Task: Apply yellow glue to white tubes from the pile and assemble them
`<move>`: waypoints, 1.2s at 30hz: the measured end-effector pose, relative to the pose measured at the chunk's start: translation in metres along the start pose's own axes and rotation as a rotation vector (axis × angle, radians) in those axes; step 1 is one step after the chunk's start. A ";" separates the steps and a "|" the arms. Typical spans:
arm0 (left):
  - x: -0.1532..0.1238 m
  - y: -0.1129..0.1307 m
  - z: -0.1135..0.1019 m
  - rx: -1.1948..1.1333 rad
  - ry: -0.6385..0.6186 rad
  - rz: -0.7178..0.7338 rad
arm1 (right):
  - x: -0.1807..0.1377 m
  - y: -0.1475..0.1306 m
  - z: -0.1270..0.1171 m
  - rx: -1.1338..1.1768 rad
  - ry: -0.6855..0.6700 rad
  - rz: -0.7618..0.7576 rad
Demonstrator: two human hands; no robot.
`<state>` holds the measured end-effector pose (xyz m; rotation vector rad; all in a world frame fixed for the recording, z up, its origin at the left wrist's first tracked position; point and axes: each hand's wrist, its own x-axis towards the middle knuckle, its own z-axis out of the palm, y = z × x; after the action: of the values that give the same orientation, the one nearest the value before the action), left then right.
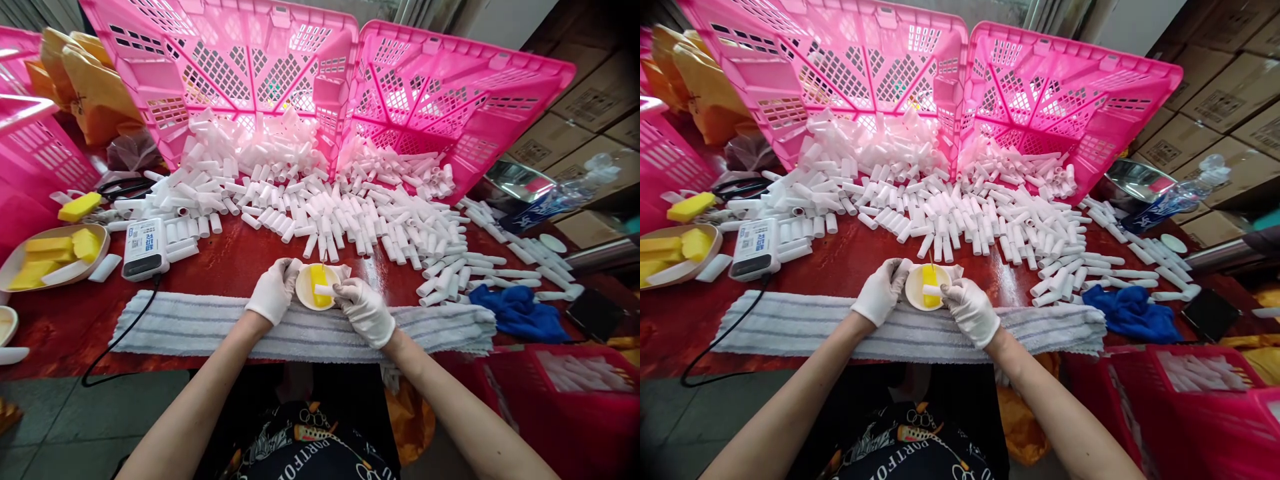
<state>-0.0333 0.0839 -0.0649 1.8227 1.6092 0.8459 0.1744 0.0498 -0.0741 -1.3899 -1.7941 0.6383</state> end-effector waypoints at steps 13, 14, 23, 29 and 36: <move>0.000 0.001 0.000 0.037 0.002 -0.005 | -0.011 0.008 0.005 -0.212 0.022 -0.066; 0.000 0.002 0.000 0.048 -0.002 -0.006 | -0.011 0.009 0.005 -0.210 0.025 -0.063; -0.001 0.003 -0.001 0.147 -0.023 0.003 | -0.012 0.004 0.004 -0.241 -0.018 -0.072; -0.003 0.003 -0.003 -0.013 0.001 -0.028 | -0.017 -0.008 0.001 -0.124 0.038 -0.074; -0.030 0.026 -0.010 -0.266 -0.050 0.085 | -0.016 -0.036 -0.027 0.442 0.133 0.355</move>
<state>-0.0268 0.0512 -0.0419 1.7174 1.3266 0.9931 0.1777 0.0227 -0.0348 -1.4057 -1.2136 1.0317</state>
